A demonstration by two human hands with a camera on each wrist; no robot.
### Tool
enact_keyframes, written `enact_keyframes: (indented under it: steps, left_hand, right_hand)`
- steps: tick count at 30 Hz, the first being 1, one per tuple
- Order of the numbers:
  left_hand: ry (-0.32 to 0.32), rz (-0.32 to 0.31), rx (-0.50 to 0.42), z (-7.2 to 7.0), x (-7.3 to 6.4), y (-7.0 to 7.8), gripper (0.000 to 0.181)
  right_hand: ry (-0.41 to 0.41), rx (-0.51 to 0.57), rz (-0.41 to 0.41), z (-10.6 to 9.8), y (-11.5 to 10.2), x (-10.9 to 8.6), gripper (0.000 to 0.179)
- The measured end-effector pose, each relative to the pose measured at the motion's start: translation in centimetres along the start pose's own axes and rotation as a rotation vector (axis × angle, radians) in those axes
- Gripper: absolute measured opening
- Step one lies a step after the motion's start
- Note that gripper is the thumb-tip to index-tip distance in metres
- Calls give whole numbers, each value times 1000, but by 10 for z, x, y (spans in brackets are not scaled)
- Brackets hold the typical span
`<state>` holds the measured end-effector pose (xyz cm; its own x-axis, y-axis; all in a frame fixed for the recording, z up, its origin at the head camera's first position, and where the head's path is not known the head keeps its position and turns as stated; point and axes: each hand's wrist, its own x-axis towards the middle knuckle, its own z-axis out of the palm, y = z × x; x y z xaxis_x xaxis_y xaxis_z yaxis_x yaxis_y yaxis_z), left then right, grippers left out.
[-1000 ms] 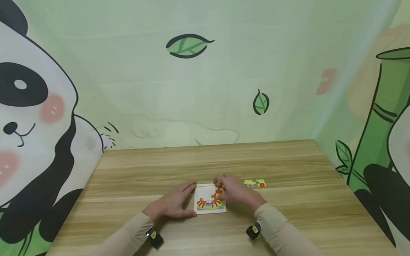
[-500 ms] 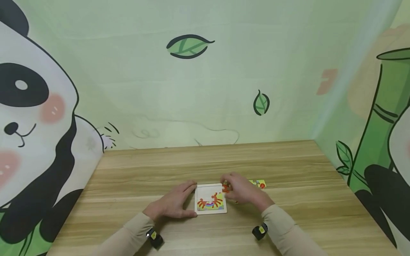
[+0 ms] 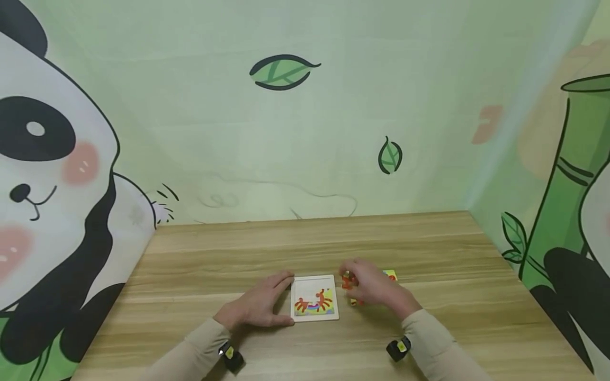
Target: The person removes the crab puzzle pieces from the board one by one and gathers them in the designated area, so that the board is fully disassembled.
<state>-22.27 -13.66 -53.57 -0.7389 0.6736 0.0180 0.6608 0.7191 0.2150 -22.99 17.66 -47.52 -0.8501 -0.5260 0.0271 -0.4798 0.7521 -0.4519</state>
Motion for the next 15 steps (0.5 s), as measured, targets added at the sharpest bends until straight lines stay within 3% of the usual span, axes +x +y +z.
enact_keyframes:
  steps: [11,15]
  left_hand:
    - [-3,-1,1,1,0,1,103]
    - [-21,-14,-4,-1,0,1,103]
  right_hand:
    - [-20,88,85,-3,10,-13,40]
    - [-18,95,62,-4,13,-16,40]
